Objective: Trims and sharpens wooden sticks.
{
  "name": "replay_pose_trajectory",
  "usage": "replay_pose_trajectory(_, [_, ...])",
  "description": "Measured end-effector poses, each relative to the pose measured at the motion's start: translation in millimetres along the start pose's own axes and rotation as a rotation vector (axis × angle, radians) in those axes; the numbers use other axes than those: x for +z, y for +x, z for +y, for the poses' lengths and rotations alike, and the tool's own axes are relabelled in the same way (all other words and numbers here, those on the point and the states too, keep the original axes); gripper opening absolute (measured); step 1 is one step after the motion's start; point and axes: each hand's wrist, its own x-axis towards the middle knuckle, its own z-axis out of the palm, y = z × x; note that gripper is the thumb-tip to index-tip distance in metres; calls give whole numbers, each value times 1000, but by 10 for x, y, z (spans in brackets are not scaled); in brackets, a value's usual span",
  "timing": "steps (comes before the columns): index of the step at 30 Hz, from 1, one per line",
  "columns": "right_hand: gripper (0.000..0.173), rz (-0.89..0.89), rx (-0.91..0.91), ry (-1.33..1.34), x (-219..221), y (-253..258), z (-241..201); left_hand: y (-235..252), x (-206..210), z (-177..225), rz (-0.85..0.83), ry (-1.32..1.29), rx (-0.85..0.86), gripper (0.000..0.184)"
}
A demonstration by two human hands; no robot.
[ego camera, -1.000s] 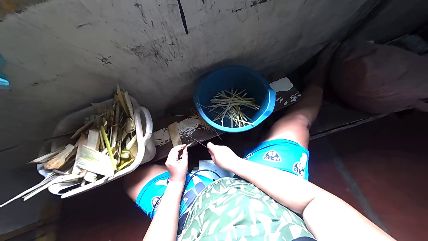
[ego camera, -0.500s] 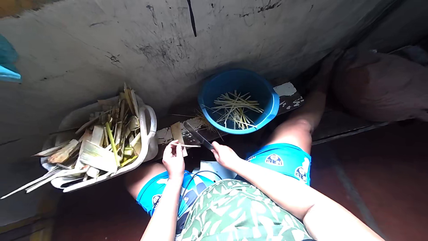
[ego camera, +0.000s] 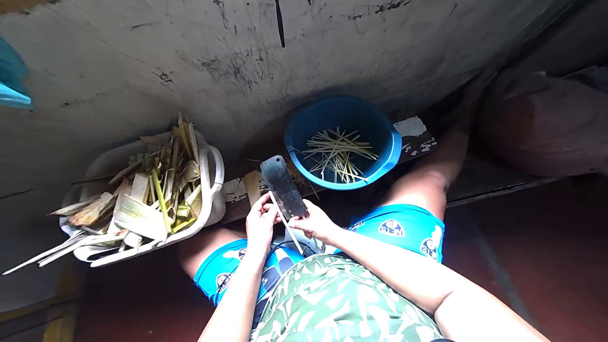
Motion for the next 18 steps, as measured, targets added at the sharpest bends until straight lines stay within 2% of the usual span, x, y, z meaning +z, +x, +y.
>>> replay_pose_trajectory(5, [68,-40,-20,4,12,-13,-4,-49,76,-74,43,59,63,39])
replay_pose_trajectory(16, [68,-35,-10,32,35,-7,4,-141,125,-88,-5,98,135,39])
replay_pose_trajectory(18, [67,-1,-10,57,22,0,-4,-153,124,-62,18,136,117,33])
